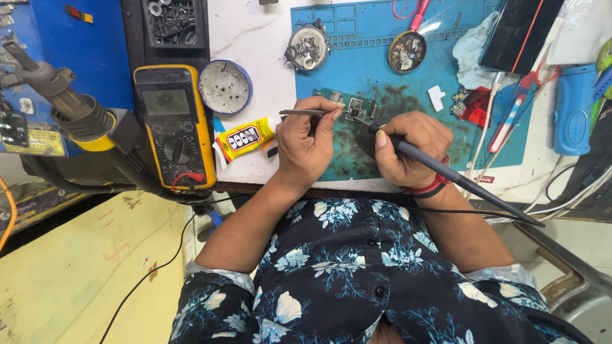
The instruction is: The person uses a soldering iron and tweezers to solder components on a small green circuit board. They repeatedly apply heat and solder to specific points while holding the board steady, then inspect the joints. The board remains on the workbench throughout the clip.
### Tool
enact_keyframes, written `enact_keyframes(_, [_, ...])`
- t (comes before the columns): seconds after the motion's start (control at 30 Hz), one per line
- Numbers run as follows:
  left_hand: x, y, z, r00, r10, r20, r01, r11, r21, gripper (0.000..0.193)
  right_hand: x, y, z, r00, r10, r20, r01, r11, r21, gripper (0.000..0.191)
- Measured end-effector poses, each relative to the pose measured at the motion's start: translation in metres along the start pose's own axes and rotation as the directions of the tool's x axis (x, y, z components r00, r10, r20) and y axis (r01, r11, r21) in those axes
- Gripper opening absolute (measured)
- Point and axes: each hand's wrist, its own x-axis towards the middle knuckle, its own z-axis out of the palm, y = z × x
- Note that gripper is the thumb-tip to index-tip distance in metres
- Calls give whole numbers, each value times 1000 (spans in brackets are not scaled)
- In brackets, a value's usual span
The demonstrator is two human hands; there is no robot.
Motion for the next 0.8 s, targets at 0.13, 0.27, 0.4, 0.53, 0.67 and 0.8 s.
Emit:
enact_keyframes(0.13, [0,-1,0,1000,16,-4,-16,1000,-7,7,0,0,0,1000,5,11,-5,1000,6,12])
enact_keyframes(0.27, [-1,-1,1,1000,9,-7,-9,1000,-6,7,-1,0,-1,1000,6,10,-6,1000,-2,12])
enact_keyframes(0.4, [-1,-1,1,1000,3,-7,-3,1000,-2,7,-1,1,-1,999,22,37,-21,999,-26,12])
enact_keyframes(0.53, [0,-1,1,1000,6,-10,-6,1000,-3,7,-1,1,-2,999,23,32,-22,1000,-11,12])
enact_keyframes(0.67, [-1,-1,1,1000,27,-13,-27,1000,2,7,-1,1,-2,999,16,33,-15,1000,-11,12])
enact_keyframes(0.8, [-1,0,0,1000,16,-8,-16,1000,4,7,-1,1,-2,999,22,35,-22,1000,-11,12])
